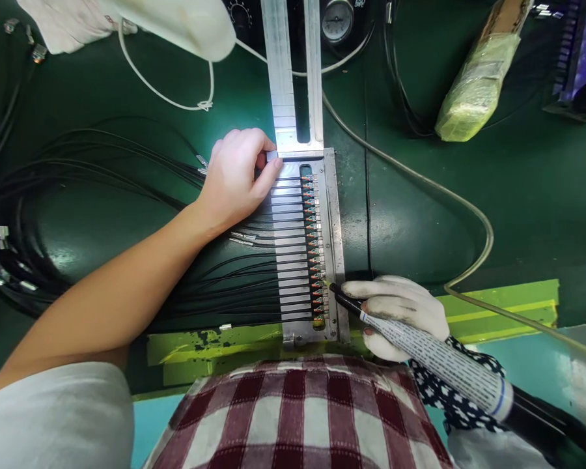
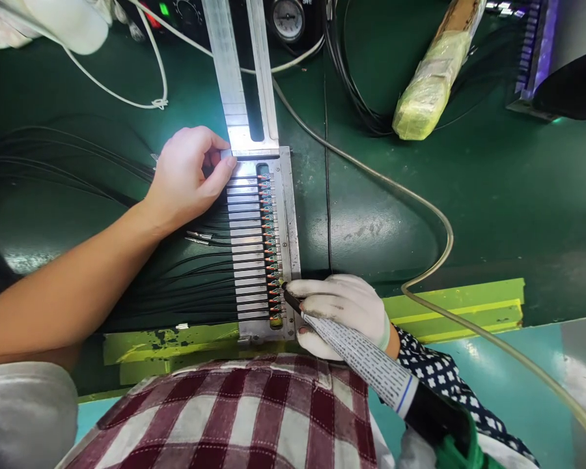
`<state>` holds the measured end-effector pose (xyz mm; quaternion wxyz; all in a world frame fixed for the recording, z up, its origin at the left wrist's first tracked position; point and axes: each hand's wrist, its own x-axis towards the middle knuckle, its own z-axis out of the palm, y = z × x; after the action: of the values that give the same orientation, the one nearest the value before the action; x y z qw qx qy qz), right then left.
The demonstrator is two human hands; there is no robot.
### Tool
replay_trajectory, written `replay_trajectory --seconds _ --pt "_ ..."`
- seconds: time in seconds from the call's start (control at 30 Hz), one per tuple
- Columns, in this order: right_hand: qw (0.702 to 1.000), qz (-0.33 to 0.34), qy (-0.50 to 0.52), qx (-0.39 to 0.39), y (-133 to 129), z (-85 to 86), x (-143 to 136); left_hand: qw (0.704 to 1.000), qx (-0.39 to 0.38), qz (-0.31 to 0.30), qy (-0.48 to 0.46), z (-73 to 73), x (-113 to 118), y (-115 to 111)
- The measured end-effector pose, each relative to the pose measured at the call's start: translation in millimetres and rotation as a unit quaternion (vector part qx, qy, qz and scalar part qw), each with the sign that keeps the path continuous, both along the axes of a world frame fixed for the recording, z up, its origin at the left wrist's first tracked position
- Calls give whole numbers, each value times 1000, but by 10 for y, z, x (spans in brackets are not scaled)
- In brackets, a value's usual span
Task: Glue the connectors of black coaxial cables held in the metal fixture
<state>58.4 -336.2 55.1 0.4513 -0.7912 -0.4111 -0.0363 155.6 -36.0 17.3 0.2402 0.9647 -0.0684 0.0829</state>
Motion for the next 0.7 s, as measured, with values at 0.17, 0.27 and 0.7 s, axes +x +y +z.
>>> replay_trajectory --seconds 0.17,0.27,0.7 --pt "1000 -1 0 11 -13 -1 -6 1000 6 -2 -6 -21 0 12" --pt "1000 -1 5 12 -19 -8 -8 1000 19 -4 -14 -27 3 16" --pt "1000 -3 5 7 -24 -59 5 1000 26 -3 -6 -16 2 12"
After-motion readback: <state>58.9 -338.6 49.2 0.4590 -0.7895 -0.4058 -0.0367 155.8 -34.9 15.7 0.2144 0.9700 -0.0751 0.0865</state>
